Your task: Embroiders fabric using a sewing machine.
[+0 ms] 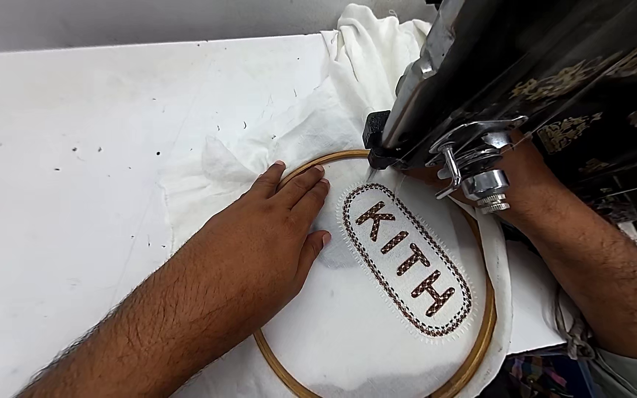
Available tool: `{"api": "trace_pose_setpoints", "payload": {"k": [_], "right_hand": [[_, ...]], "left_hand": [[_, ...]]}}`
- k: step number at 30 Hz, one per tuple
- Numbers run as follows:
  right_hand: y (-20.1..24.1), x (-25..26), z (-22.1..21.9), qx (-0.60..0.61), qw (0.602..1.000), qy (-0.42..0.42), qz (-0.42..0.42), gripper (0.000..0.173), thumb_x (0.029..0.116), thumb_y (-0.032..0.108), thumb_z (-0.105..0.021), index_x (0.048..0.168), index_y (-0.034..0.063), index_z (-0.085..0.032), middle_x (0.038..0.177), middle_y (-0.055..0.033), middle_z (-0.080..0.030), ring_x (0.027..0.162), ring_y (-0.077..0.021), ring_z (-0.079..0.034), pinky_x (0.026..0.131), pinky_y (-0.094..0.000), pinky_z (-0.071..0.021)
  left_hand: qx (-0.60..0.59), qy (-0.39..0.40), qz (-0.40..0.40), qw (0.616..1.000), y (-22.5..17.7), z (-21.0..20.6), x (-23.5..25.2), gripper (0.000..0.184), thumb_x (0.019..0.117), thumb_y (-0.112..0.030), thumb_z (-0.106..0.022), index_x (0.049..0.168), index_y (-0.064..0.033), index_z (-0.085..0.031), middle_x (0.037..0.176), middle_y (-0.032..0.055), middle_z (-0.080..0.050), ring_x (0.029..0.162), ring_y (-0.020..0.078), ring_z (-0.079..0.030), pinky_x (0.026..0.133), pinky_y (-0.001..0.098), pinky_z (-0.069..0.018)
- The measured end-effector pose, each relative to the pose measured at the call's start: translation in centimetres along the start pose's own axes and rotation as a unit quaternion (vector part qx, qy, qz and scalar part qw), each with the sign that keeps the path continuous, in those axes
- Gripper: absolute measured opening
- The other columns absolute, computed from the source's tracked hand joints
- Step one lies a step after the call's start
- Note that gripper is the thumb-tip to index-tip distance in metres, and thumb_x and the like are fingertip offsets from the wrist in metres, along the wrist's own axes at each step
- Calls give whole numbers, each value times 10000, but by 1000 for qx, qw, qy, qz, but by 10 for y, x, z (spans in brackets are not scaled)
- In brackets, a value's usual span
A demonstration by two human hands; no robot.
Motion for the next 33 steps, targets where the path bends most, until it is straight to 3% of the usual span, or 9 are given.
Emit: {"api": "trace_pose_setpoints", "payload": {"k": [8, 13, 23, 33], "right_hand": [[-8, 1, -7, 9, 999, -27, 30, 232, 851, 182, -677, 1017, 21, -695, 932, -123, -691, 916, -163, -660, 816, -331, -505], [-9, 3, -9, -1, 999, -23, 49, 216, 906, 218, -668, 1028, 42, -703, 942, -106, -698, 931, -146, -661, 833, -313, -505], [-8, 2, -9, -6, 1000, -12, 17, 206, 884, 208, -676, 987, 31, -696, 892, -113, -683, 871, -169, -656, 780, -341, -501], [-11, 3, -13, 10, 999, -25, 31, 214, 876, 189, -686, 1026, 38, -706, 947, -113, -703, 929, -165, -668, 825, -336, -509]], "left_hand": [[4, 2, 4, 1000, 2, 1, -1, 618, 1062, -462, -325, 1523, -94, -509, 1618, 46, -437, 1499, 349, -386, 1205, 510, -351], [9, 12, 5, 1000, 2, 2, -2, 614, 1052, -453, -340, 1519, -94, -512, 1601, 46, -462, 1490, 348, -400, 1201, 510, -356], [8, 7, 1, 1000, 2, 2, -2, 615, 1056, -455, -338, 1514, -86, -517, 1597, 53, -467, 1484, 356, -409, 1201, 513, -357], [8, 8, 7, 1000, 3, 2, -2, 620, 1056, -463, -332, 1519, -93, -514, 1606, 49, -455, 1493, 352, -395, 1201, 514, -355]]}}
Point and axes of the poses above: each hand's wrist, its own x-axis towards the middle knuckle, its own z-axis out of the back of the hand, y = z × x, the point moved 4 cm from there along x, towards the middle knuckle
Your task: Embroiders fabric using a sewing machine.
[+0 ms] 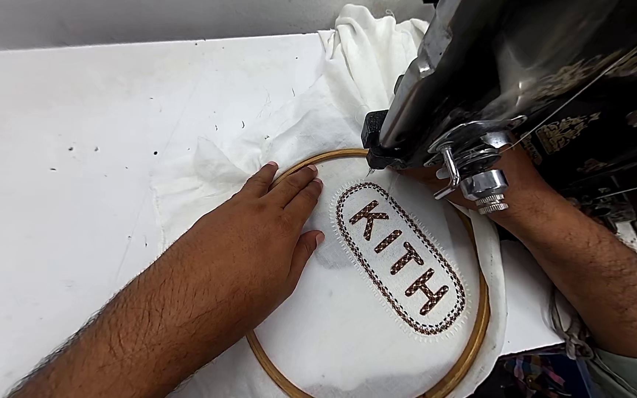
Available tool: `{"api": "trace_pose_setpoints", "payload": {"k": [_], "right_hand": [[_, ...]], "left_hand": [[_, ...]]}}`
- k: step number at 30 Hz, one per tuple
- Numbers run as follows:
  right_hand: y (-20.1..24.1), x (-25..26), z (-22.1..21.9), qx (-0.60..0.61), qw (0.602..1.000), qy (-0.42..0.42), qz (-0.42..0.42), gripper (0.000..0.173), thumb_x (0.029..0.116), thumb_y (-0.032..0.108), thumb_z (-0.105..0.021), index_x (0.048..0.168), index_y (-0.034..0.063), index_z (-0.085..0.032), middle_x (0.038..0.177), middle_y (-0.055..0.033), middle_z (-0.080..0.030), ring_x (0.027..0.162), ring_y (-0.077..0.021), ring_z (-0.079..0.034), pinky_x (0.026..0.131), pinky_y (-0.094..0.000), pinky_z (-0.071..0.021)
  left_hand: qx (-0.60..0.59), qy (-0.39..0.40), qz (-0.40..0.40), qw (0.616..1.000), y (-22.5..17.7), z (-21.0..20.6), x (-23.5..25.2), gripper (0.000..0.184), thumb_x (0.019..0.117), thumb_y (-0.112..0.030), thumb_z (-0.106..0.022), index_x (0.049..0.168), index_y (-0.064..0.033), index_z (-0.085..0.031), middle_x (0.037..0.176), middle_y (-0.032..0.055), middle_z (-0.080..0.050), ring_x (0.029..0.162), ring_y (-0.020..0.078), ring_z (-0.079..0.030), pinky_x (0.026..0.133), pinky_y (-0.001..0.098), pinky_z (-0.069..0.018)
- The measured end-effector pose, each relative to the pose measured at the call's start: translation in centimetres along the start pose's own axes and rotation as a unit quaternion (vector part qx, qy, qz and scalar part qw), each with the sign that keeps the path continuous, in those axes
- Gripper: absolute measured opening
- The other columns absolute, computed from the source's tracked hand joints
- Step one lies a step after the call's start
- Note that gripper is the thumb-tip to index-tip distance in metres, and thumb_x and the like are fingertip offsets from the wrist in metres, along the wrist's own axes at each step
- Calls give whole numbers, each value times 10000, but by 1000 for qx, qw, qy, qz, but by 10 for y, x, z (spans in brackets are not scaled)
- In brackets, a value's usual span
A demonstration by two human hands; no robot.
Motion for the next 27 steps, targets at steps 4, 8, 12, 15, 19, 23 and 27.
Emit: {"api": "trace_pose_setpoints", "payload": {"k": [4, 8, 12, 15, 19, 23, 27], "right_hand": [[2, 0, -1, 7, 1000, 0, 3, 218, 877, 182, -695, 1041, 39, -704, 952, -102, -699, 937, -133, -659, 840, -296, -502], [3, 0, 0, 23, 1000, 1, 14, 218, 904, 219, -689, 1055, 62, -703, 962, -69, -695, 947, -77, -645, 854, -245, -493], [2, 0, -1, 18, 1000, 0, 11, 228, 901, 227, -689, 1056, 60, -704, 965, -73, -697, 952, -90, -648, 853, -256, -495], [2, 0, -1, 9, 1000, 8, -16, 218, 885, 244, -693, 1009, 66, -700, 916, -62, -687, 898, -89, -649, 800, -266, -497], [2, 0, -1, 16, 1000, 8, -19, 218, 884, 225, -702, 1023, 57, -700, 926, -66, -691, 907, -86, -650, 814, -259, -499], [1, -1, -3, 15, 999, 5, -28, 228, 889, 203, -701, 1044, 37, -689, 950, -92, -688, 938, -119, -649, 842, -283, -495], [2, -1, -3, 21, 1000, 2, -9, 234, 894, 194, -690, 1060, 30, -696, 974, -108, -694, 957, -142, -650, 860, -304, -494]], "left_hand": [[6, 3, 3, 1000, 0, 1, -2, 614, 1050, -459, -341, 1515, -101, -521, 1601, 42, -462, 1480, 357, -413, 1188, 514, -372], [5, 4, -2, 1000, -1, 3, -2, 615, 1047, -456, -346, 1503, -86, -531, 1596, 60, -466, 1472, 369, -422, 1188, 522, -370], [9, 4, -2, 1000, 0, 2, -2, 619, 1048, -462, -342, 1507, -90, -526, 1593, 55, -472, 1472, 369, -422, 1186, 522, -373], [5, 3, -2, 1000, 0, 2, -2, 617, 1048, -457, -349, 1505, -84, -528, 1590, 60, -474, 1475, 363, -420, 1193, 518, -367], [5, 0, -2, 1000, 0, 2, -1, 612, 1048, -453, -350, 1506, -88, -530, 1592, 53, -473, 1477, 359, -418, 1197, 514, -361], [3, -3, 2, 1000, 1, 2, -1, 615, 1049, -461, -350, 1503, -89, -532, 1586, 55, -480, 1474, 366, -420, 1188, 519, -373], [7, 4, 5, 1000, 2, 2, -2, 615, 1052, -459, -346, 1513, -91, -520, 1593, 55, -471, 1474, 363, -421, 1189, 521, -369]]}}
Point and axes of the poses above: each hand's wrist, its own x-axis towards the middle knuckle, its own z-axis out of the back of the hand, y = z × x, the point moved 4 cm from there along x, towards the middle knuckle
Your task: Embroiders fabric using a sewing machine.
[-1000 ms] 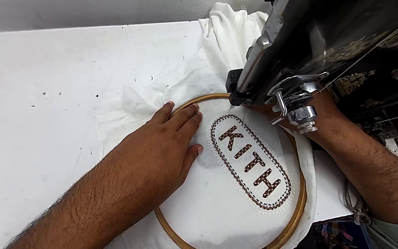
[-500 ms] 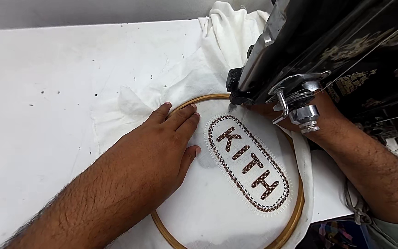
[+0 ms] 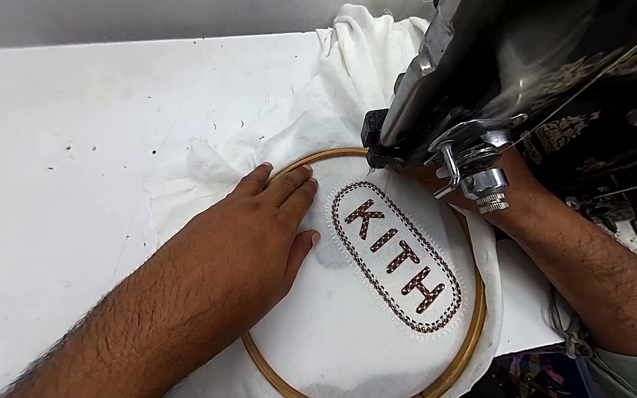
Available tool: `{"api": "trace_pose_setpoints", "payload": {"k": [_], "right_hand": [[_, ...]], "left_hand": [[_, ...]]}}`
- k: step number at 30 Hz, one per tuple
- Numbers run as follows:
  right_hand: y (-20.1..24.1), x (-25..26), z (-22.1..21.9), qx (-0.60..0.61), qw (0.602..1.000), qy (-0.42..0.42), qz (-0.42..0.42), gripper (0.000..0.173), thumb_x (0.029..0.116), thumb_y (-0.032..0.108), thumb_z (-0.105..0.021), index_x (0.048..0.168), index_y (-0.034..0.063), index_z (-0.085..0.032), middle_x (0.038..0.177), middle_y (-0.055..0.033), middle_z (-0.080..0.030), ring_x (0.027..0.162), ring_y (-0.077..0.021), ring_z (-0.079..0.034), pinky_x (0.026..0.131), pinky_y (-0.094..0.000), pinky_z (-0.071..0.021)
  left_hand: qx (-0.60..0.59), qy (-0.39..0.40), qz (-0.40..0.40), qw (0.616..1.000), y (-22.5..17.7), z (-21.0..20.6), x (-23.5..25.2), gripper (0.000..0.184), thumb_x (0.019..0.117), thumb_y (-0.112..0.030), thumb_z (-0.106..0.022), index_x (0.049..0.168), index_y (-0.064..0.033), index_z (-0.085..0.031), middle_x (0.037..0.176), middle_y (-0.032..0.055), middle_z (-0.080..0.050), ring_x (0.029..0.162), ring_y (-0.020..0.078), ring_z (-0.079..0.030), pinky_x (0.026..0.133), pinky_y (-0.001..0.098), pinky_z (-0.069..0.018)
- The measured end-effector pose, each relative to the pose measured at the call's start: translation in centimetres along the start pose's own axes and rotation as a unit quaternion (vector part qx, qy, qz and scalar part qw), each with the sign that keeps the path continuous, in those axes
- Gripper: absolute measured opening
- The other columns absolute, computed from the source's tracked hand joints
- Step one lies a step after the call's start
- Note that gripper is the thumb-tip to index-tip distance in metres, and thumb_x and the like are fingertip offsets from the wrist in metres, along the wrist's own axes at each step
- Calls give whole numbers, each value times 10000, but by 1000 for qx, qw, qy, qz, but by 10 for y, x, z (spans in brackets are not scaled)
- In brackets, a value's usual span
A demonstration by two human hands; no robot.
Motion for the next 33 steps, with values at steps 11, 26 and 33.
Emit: {"api": "trace_pose_setpoints", "payload": {"k": [11, 26, 33], "right_hand": [[-5, 2, -4, 0, 999, 3, 32, 286, 871, 263, -721, 1076, 64, -707, 1013, -79, -703, 1012, -114, -644, 900, -281, -487], [-3, 1, -3, 29, 1000, -1, -3, 209, 872, 193, -717, 1031, 59, -694, 932, -38, -687, 912, -24, -633, 828, -191, -482], [5, 4, 6, 33, 999, 18, 2, 206, 904, 179, -666, 1034, 22, -696, 934, -72, -676, 909, -40, -615, 832, -205, -470]], "left_hand": [[4, 7, -1, 1000, -1, 3, -3, 610, 1041, -454, -364, 1496, -89, -541, 1574, 61, -494, 1456, 360, -448, 1185, 517, -377], [6, 7, 6, 1000, 0, 1, -1, 624, 1041, -468, -357, 1510, -93, -524, 1592, 60, -472, 1472, 365, -423, 1189, 523, -367], [0, 9, 10, 1000, 0, 1, -1, 615, 1046, -469, -361, 1510, -100, -526, 1590, 53, -475, 1474, 366, -419, 1188, 524, -367]]}}
Point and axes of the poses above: each hand's wrist, its own x-axis towards the middle knuckle, its own z-axis out of the back of the hand, y = z × x, the point moved 4 cm from there along x, towards the middle knuckle
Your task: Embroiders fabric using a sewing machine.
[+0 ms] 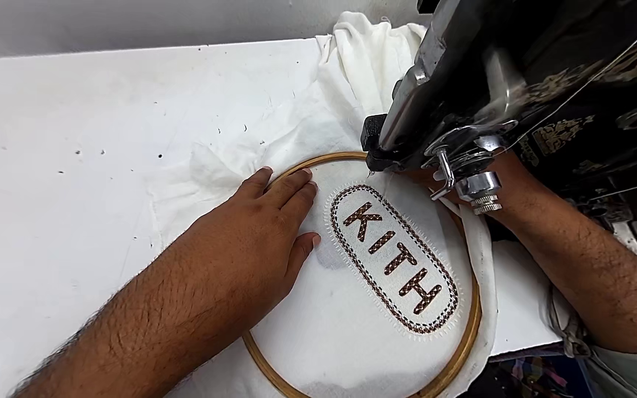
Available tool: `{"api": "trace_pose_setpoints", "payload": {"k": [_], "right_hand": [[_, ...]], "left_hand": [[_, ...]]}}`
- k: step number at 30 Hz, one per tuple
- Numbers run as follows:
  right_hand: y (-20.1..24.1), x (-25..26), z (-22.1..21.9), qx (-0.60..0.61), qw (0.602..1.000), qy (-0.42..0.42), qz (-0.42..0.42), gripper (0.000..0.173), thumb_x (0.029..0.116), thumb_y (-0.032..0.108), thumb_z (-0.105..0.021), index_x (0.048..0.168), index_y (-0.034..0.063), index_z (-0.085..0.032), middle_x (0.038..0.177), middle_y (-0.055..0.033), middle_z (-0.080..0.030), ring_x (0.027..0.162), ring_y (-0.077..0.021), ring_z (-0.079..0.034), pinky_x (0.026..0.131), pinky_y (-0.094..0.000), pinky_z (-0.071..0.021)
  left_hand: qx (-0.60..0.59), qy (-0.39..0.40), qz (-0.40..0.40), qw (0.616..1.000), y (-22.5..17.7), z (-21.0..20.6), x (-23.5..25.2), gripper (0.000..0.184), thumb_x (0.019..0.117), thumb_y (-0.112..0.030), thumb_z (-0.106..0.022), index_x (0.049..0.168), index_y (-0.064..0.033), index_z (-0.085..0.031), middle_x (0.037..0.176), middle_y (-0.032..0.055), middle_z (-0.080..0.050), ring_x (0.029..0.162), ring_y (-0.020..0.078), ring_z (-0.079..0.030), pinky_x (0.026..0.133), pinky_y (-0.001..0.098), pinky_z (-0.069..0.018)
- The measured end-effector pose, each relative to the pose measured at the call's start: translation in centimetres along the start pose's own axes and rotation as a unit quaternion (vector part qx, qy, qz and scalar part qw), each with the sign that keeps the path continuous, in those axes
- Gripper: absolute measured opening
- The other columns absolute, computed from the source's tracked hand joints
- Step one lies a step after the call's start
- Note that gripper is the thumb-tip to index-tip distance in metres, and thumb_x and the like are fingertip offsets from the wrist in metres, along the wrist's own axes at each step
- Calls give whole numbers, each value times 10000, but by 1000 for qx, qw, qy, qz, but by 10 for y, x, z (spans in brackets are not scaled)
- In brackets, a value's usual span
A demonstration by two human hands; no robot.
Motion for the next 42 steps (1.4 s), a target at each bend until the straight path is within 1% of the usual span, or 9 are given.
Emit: {"api": "trace_pose_setpoints", "payload": {"k": [4, 7, 14, 18, 22, 27, 30, 36, 42], "right_hand": [[-1, 3, 16, 77, 995, 58, -13, 45, 885, 121, -658, 881, 77, -661, 747, 113, -571, 705, 182, -496, 658, -24, -407], [-11, 7, 14, 131, 979, 154, -33, 121, 777, 79, -703, 752, 179, -640, 655, 177, -587, 601, 164, -513, 548, -51, -425], [-4, 5, 12, 41, 990, 112, 77, 109, 852, 73, -592, 894, 14, -674, 779, -5, -612, 722, 68, -533, 655, -108, -416], [-12, 5, 14, 3, 994, 84, -75, 222, 989, 53, -562, 769, 39, -592, 700, 2, -534, 654, 15, -488, 606, -183, -390], [-13, 8, 19, -10, 992, -30, -124, 87, 966, 30, -573, 954, -16, -645, 847, -33, -566, 801, 31, -506, 743, -141, -412], [-23, 9, 17, -99, 985, -112, -86, 278, 943, 100, -577, 1091, -121, -661, 1098, -321, -669, 1089, -374, -646, 917, -534, -467], [-11, 6, 16, -69, 995, -59, -45, 219, 937, 129, -607, 1004, -70, -670, 967, -206, -670, 938, -204, -628, 847, -368, -482], [10, 6, 18, -110, 985, 134, -22, 239, 1000, 17, -515, 861, -128, -645, 814, -276, -639, 779, -377, -639, 709, -508, -471], [15, 5, 21, -222, 949, 193, -116, 234, 1022, 54, -555, 876, -101, -652, 886, -289, -659, 909, -460, -666, 752, -597, -495]], "left_hand": [[-6, 5, 3, 1000, 0, 1, 0, 613, 1049, -471, -366, 1509, -99, -526, 1591, 47, -474, 1475, 364, -417, 1189, 525, -364], [-9, 5, 3, 1000, 1, 1, 0, 606, 1050, -466, -376, 1507, -99, -528, 1594, 49, -469, 1471, 367, -421, 1179, 525, -378], [-13, 11, 1, 1000, 1, 2, -1, 593, 1052, -458, -389, 1513, -110, -522, 1592, 45, -471, 1473, 359, -417, 1187, 519, -369], [-11, 8, -1, 1000, 2, 1, 0, 591, 1052, -458, -388, 1513, -113, -522, 1593, 43, -470, 1471, 361, -420, 1175, 522, -383], [-12, 7, -3, 1000, 2, 2, 0, 591, 1054, -457, -387, 1512, -110, -523, 1597, 45, -465, 1466, 362, -426, 1166, 524, -393], [-14, -3, -12, 1000, 5, 3, 2, 572, 1042, -472, -410, 1465, -126, -575, 1566, 48, -499, 1459, 354, -435, 1183, 577, -350], [-30, -77, -22, 996, -2, 8, 8, 483, 1045, -431, -433, 1287, -110, -701, 1446, 86, -608, 1446, 412, -434, 1166, 709, -268], [-45, -87, -85, 992, -25, 6, 6, 432, 1042, -438, -436, 1183, -157, -732, 1216, 0, -696, 1092, 226, -650, 826, 447, -511], [-38, -67, -41, 996, -12, 8, 8, 424, 1036, -444, -475, 1170, -141, -739, 1241, 12, -685, 1099, 227, -665, 821, 431, -566]]}}
Point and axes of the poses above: each hand's wrist, its own x-axis towards the middle knuckle, its own z-axis out of the back of the hand, y = z × x, the point moved 4 cm from there along x, towards the middle knuckle
